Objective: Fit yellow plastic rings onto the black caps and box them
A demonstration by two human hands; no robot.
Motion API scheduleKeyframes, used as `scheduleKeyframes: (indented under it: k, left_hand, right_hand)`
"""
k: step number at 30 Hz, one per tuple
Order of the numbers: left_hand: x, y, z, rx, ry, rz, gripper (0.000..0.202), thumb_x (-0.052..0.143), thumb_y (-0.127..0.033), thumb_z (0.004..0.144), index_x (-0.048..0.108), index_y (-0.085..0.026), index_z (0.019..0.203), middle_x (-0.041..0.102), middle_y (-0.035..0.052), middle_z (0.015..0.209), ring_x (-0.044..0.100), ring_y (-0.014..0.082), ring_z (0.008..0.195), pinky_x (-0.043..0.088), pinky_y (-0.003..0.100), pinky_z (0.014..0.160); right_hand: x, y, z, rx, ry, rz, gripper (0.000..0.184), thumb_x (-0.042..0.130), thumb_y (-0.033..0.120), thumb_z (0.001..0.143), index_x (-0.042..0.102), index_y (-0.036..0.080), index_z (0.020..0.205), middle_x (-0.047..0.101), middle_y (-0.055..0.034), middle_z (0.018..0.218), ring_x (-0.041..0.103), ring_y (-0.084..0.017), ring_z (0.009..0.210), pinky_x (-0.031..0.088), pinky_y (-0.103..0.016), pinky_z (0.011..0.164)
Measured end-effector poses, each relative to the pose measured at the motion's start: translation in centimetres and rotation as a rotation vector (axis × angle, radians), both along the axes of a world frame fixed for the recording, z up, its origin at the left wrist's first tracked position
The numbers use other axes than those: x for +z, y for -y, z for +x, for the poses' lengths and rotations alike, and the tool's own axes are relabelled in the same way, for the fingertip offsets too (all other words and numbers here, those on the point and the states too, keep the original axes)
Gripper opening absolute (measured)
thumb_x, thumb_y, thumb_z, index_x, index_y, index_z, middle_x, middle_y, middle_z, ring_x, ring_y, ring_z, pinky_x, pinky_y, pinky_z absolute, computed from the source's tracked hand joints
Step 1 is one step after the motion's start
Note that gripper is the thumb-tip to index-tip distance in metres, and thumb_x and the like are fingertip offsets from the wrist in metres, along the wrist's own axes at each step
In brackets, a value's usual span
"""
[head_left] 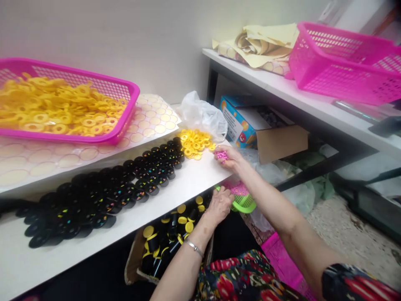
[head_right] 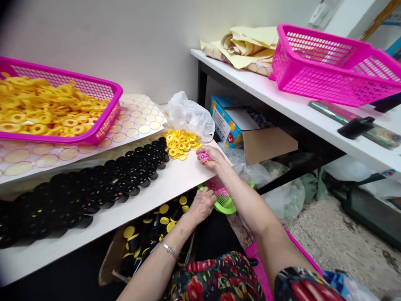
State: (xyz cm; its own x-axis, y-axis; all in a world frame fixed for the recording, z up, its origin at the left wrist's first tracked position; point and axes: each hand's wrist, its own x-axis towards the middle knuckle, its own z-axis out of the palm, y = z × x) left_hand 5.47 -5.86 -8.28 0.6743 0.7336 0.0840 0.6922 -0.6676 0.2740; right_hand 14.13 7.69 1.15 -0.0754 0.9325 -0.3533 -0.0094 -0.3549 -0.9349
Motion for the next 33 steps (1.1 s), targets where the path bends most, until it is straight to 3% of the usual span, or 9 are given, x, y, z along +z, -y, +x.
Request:
scheduleKeyframes:
  k: [4,9,13,17,21,26,30,33]
  left_hand:
    - [-0.5,0.0,-0.1,-0.003,0.034,-0.014,0.019,0.042,-0.01,0.082,0.058,-0.016,0.089,0.058,0.0083,0.091,0.048,0.0243,0.096,0.041,0.04,0.077]
    - [-2.1,-0.2,0.1,0.022,0.221,0.006,0.037,0.041,-0.011,0.082,0.05,-0.011,0.118,0.056,0.0155,0.115,0.043,0.0295,0.116,0.04,0.047,0.09]
    - [-2.8,-0.2,0.3,0.05,0.363,0.035,0.042,0.04,-0.013,0.083,0.044,-0.011,0.125,0.052,0.0166,0.125,0.042,0.029,0.12,0.037,0.048,0.097]
    - [-2.8,-0.3,0.2,0.026,0.332,0.039,0.039,0.04,-0.011,0.083,0.048,-0.01,0.121,0.056,0.0163,0.12,0.044,0.028,0.118,0.036,0.047,0.098]
    - [-2.1,-0.3,0.0,-0.016,0.204,0.001,0.036,0.043,-0.009,0.08,0.053,-0.008,0.114,0.057,0.0175,0.116,0.046,0.0304,0.115,0.041,0.046,0.091]
    - [-1.2,-0.3,-0.4,-0.05,0.156,-0.007,0.03,0.042,-0.011,0.083,0.055,-0.014,0.111,0.056,0.0139,0.115,0.042,0.0283,0.115,0.042,0.042,0.085]
    - [-1.4,-0.3,-0.5,-0.045,0.141,-0.006,0.021,0.042,-0.015,0.086,0.058,-0.014,0.1,0.057,0.0121,0.108,0.043,0.0265,0.111,0.041,0.038,0.08]
    - [-1.5,-0.3,-0.5,-0.041,0.135,-0.003,0.018,0.043,-0.017,0.086,0.058,-0.014,0.096,0.058,0.0103,0.1,0.045,0.025,0.104,0.04,0.037,0.077]
  right_hand:
    - [-2.0,-0.4,-3.8,-0.072,0.234,0.148,0.008,0.05,0.01,0.062,0.047,0.017,0.06,0.044,0.0032,0.056,0.041,-0.008,0.052,0.03,-0.017,0.044]
    - [-4.6,0.4,-6.6,0.034,1.125,0.564,0.017,0.046,0.014,0.073,0.063,0.017,0.077,0.06,-0.0075,0.089,0.053,-0.018,0.082,0.04,-0.025,0.068]
    - [-5.6,0.9,-7.6,0.13,1.405,0.682,0.022,0.044,0.019,0.08,0.065,0.017,0.088,0.059,-0.0103,0.096,0.051,-0.022,0.088,0.04,-0.029,0.069]
    - [-5.5,1.3,-7.6,0.15,1.463,0.709,0.021,0.045,0.021,0.081,0.064,0.018,0.089,0.058,-0.0096,0.094,0.048,-0.023,0.089,0.038,-0.031,0.069]
    - [-5.2,1.5,-6.8,0.149,1.448,0.704,0.021,0.046,0.024,0.081,0.064,0.018,0.087,0.058,-0.0085,0.095,0.046,-0.024,0.09,0.035,-0.033,0.072]
    - [-5.5,1.3,-5.4,0.164,1.337,0.756,0.021,0.047,0.03,0.082,0.065,0.02,0.089,0.058,-0.0062,0.102,0.044,-0.023,0.093,0.034,-0.033,0.074]
    - [-5.7,1.3,-4.6,0.166,1.219,0.833,0.026,0.048,0.038,0.085,0.066,0.021,0.093,0.058,-0.0065,0.106,0.044,-0.023,0.097,0.034,-0.034,0.079]
    - [-5.6,1.2,-4.1,0.13,1.147,0.887,0.03,0.04,0.036,0.09,0.065,0.02,0.094,0.059,-0.0074,0.102,0.045,-0.022,0.094,0.035,-0.034,0.081]
